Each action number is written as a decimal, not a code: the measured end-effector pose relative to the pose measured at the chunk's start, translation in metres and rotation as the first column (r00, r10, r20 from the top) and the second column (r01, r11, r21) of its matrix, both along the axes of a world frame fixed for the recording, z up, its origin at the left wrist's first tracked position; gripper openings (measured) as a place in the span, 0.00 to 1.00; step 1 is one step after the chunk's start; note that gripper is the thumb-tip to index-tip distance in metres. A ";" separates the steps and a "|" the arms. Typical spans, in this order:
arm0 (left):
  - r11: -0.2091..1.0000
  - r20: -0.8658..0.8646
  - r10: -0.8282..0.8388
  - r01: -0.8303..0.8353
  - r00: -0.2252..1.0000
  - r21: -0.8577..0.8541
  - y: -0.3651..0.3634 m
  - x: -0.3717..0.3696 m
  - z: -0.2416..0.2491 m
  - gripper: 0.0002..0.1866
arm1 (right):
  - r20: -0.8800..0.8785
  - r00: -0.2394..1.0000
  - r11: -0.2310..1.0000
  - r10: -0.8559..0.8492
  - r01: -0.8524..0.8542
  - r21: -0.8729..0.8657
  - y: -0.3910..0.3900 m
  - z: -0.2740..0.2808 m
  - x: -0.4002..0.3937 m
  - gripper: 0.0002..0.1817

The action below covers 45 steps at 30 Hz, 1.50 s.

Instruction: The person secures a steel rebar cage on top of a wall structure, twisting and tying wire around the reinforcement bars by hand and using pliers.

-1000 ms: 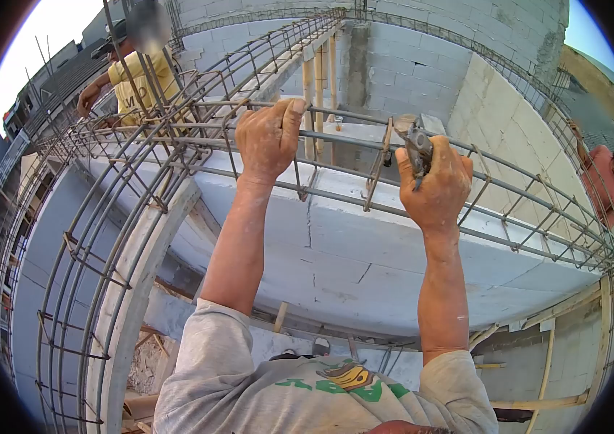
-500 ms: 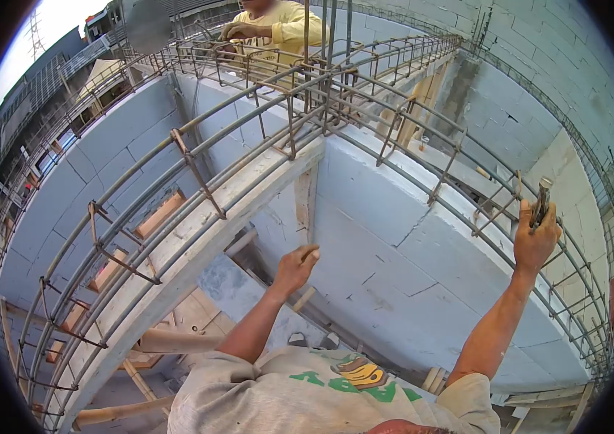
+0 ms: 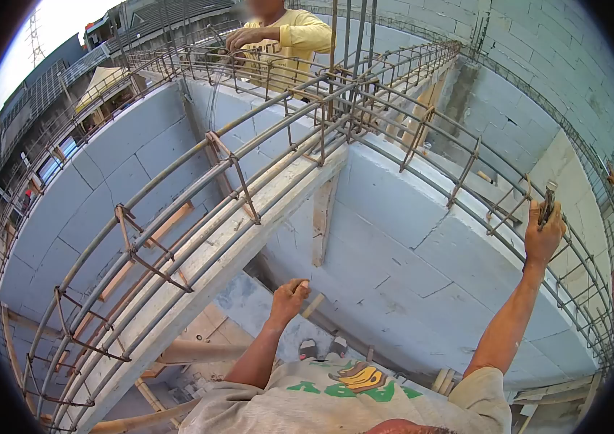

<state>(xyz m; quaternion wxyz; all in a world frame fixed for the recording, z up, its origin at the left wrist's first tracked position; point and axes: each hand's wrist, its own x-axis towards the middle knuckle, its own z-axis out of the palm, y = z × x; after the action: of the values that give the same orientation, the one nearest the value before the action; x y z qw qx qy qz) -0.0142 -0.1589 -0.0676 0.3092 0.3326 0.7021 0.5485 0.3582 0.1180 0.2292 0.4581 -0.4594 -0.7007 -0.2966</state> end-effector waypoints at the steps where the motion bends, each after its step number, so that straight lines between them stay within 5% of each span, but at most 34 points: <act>1: 1.000 -0.010 -0.007 0.007 1.000 -0.004 -0.004 0.000 -0.002 0.17 | 0.007 1.000 1.000 -0.003 0.003 0.013 0.002 -0.001 0.001 0.16; 2: 1.000 -0.020 -0.015 0.015 1.000 -0.009 -0.007 0.001 -0.004 0.17 | -0.014 0.999 0.995 -0.047 0.045 -0.094 0.002 -0.002 0.003 0.17; 9: 0.999 -0.015 -0.027 0.026 1.000 -0.045 -0.015 0.008 -0.006 0.16 | -0.068 0.996 0.991 -0.056 0.047 -0.129 -0.008 0.005 -0.006 0.17; 15: 1.000 -0.137 -0.029 0.027 0.990 -0.016 0.009 0.031 0.014 0.16 | -0.081 0.997 1.000 -0.008 0.007 -0.020 -0.004 0.000 -0.003 0.20; 27: 0.954 -0.309 -0.120 0.195 0.944 0.227 0.143 0.154 0.131 0.13 | -0.116 0.965 0.970 0.237 -0.229 0.078 0.002 0.000 0.008 0.19; 30: 0.935 -0.592 0.007 0.205 0.806 0.291 0.153 0.168 0.140 0.13 | -0.153 0.944 0.956 0.291 -0.281 0.083 0.001 0.002 0.010 0.18; 31: 0.946 -0.470 0.022 0.134 0.882 0.296 0.153 0.176 0.156 0.13 | -0.147 0.942 0.953 0.302 -0.297 0.051 0.003 -0.001 0.012 0.18; 34: 0.850 -0.715 0.319 0.145 0.622 0.506 0.172 0.162 0.184 0.17 | -0.256 0.891 0.925 0.375 -0.376 0.048 -0.001 0.001 0.015 0.12; 37: 0.782 -0.711 0.482 0.115 0.513 0.613 0.203 0.145 0.232 0.19 | -0.236 0.918 0.948 0.319 -0.310 0.076 -0.001 0.002 0.023 0.13; 41: 0.714 -0.708 0.542 0.196 0.452 0.672 0.245 0.154 0.285 0.20 | -0.239 0.904 0.934 0.355 -0.354 0.049 -0.002 0.001 0.015 0.11; 45: 0.730 -0.782 0.488 0.310 0.388 0.609 0.282 0.159 0.276 0.18 | -0.203 0.909 0.930 0.363 -0.369 0.011 -0.001 0.003 0.016 0.11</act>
<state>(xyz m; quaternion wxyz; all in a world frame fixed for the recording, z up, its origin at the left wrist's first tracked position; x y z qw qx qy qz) 0.1443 0.1229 0.2088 -0.3076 0.6217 0.5172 0.5013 0.3743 0.1173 0.2320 0.5676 -0.3541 -0.7284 -0.1478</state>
